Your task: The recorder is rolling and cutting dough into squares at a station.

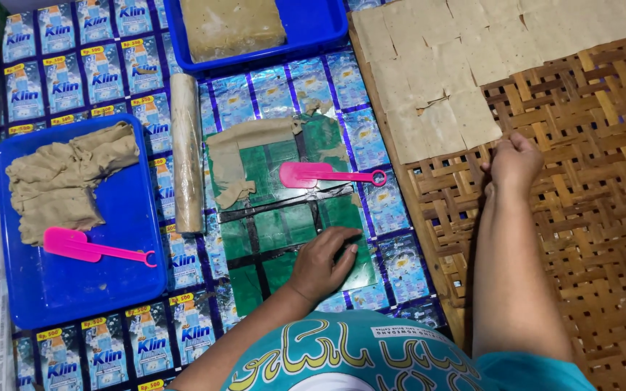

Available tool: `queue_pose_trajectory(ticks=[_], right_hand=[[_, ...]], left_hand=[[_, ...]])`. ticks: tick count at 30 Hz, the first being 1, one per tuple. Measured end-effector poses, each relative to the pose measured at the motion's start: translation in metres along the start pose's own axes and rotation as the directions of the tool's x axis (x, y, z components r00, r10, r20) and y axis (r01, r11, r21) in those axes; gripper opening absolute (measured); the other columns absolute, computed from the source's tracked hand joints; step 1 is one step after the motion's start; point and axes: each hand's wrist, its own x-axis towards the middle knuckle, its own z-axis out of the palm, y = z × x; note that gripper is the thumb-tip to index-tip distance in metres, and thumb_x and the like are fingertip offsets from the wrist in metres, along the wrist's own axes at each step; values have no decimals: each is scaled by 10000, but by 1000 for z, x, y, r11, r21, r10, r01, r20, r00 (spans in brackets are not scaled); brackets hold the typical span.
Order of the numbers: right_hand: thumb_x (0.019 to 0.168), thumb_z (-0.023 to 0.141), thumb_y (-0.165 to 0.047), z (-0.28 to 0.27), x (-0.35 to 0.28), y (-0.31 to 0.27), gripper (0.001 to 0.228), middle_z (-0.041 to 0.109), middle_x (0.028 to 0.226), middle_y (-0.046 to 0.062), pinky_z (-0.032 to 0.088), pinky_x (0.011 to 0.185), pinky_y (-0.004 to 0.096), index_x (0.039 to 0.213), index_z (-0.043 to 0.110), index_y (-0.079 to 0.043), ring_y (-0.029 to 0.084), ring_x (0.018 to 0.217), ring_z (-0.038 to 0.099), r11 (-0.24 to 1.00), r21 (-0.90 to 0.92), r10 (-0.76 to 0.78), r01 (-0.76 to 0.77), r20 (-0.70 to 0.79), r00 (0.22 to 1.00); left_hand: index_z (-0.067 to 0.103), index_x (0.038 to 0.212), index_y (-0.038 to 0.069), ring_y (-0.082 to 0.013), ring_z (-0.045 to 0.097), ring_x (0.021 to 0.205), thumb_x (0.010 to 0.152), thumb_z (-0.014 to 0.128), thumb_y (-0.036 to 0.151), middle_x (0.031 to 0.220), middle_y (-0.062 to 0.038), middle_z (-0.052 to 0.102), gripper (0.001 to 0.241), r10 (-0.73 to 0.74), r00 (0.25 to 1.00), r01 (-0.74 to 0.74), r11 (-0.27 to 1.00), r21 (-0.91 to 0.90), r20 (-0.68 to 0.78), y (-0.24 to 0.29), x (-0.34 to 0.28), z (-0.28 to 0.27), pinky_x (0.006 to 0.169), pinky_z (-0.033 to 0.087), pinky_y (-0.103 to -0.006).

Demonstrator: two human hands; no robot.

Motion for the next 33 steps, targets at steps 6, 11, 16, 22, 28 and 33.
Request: queue_pose_trajectory(ticks=[6,11,16,22,28,33], right_hand=[[1045,599,73,46,-77,21,187,553,1058,124,474,912,420,1118,702,-65,309,1022,564,656,-83,-741,750,117,661],[973,672,-166,94,-138,24,236,650,1190,53,483,973,465,1202,727,-182,308,1163,618,181,13,-761,983,636,131],[988,576,-272,116,-137,40,286,680,1193,-101,401,1045,445,1233,691,-363,145,1214,594,-111,-135,-632,985,774,35],[1019,489,-156,113,-162,-5,352,497,1079,86,534,855,551,1320,611,-293,451,911,632,65,-166,-391,984,903,178],[1017,409,-130,121,-201,-41,442,609,972,66,585,854,442,1322,624,-367,339,891,720,-221,-80,-281,972,960,15],[1032,441,-239,167,-237,-25,253,610,666,-116,572,611,293,887,608,-362,104,665,731,-470,-118,-432,875,895,-111]], left_hand=[[708,1213,166,-340,728,851,961,641,197,1063,-70,727,263,3,997,-14,991,-136,-80,-24,-7,12,696,596,-429],[715,1194,123,-370,722,878,945,651,132,1062,-123,721,257,-5,990,-20,984,-174,-142,-17,-11,-9,730,593,-437],[723,1143,95,-380,695,941,946,638,81,1042,-118,689,215,150,940,-82,971,223,-307,-43,-17,-72,812,566,-471],[678,1244,173,-412,449,1431,940,650,174,1438,-170,563,305,155,889,252,621,742,-432,-99,-49,-115,1176,201,-647],[599,1371,16,-542,335,1442,870,714,189,1550,-267,414,542,131,836,350,622,701,-533,-113,-55,-109,1132,355,-634],[565,1436,44,-540,300,1469,849,699,230,1599,-245,364,630,115,831,361,632,686,-544,-121,-55,-108,1161,330,-622]])
